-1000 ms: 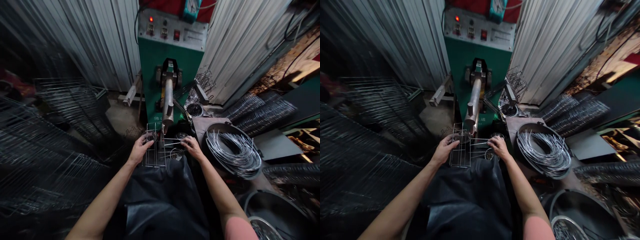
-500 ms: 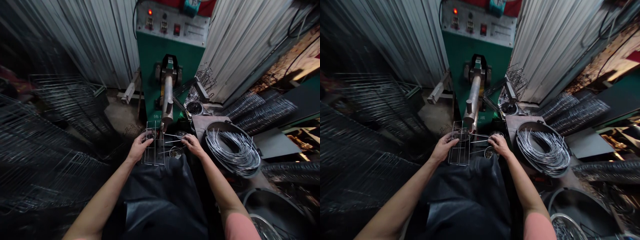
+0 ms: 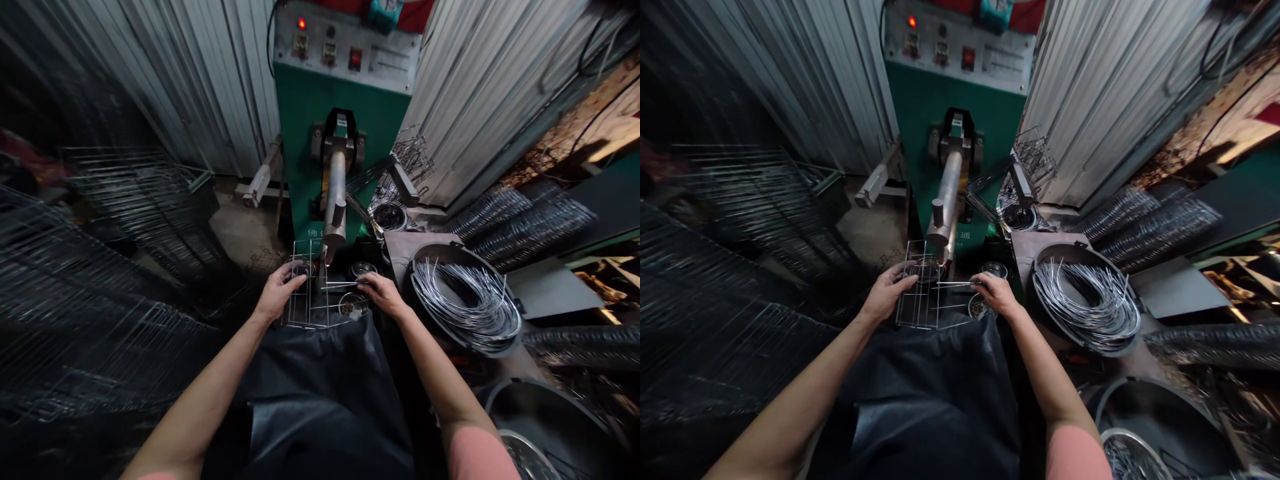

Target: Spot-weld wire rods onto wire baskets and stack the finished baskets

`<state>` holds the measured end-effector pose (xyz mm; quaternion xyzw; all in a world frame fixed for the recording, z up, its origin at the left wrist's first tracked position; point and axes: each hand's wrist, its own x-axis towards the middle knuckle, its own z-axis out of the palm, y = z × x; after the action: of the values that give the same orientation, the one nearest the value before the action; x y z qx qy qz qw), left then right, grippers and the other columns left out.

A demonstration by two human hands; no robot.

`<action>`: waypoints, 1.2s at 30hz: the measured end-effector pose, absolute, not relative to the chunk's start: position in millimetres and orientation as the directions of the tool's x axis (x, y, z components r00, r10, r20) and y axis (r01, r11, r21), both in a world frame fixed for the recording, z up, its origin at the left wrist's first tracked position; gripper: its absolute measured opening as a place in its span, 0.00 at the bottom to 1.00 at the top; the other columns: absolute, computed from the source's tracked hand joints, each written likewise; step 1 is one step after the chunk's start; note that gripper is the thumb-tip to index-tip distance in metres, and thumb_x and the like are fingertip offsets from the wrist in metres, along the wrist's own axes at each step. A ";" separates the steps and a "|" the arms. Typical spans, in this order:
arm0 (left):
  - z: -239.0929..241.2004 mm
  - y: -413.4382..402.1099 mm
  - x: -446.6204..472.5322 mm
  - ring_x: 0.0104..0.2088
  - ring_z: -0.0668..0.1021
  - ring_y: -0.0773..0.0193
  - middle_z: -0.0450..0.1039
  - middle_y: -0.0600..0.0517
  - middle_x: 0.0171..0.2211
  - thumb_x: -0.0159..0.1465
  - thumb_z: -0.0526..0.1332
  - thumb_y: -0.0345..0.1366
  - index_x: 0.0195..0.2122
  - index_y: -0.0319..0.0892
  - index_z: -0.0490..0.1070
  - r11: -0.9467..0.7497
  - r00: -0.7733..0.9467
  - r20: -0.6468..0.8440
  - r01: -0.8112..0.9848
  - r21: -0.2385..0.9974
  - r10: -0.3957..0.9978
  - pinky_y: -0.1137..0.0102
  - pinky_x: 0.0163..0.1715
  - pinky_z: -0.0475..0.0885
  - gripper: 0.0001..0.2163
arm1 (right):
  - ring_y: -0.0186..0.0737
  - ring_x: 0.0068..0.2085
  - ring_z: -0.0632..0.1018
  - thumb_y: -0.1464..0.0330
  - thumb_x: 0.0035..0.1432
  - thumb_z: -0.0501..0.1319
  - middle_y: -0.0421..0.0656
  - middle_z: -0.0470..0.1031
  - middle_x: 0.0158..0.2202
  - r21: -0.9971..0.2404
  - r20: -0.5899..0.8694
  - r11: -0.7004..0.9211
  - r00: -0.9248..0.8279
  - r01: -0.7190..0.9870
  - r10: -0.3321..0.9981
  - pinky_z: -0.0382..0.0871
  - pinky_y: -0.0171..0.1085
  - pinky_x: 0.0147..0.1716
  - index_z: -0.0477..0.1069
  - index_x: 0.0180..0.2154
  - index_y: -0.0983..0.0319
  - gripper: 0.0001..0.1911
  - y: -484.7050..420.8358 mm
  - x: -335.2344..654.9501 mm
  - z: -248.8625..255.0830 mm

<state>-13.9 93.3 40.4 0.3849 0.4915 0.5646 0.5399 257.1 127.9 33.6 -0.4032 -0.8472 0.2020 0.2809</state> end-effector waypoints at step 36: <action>37.8 110.1 -15.5 0.36 0.75 0.63 0.76 0.49 0.36 0.42 0.71 0.39 0.42 0.39 0.74 0.097 -0.093 -0.133 -0.316 0.944 0.987 0.66 0.41 0.67 0.24 | 0.40 0.35 0.74 0.58 0.60 0.55 0.44 0.74 0.31 -0.657 0.422 0.537 -0.331 0.529 0.844 0.67 0.38 0.37 0.73 0.33 0.59 0.14 161.2 252.4 26.2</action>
<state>-15.5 110.1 37.8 0.3561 0.4712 0.5697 0.5715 252.4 161.2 26.2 -0.4348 -0.7893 0.2064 0.3812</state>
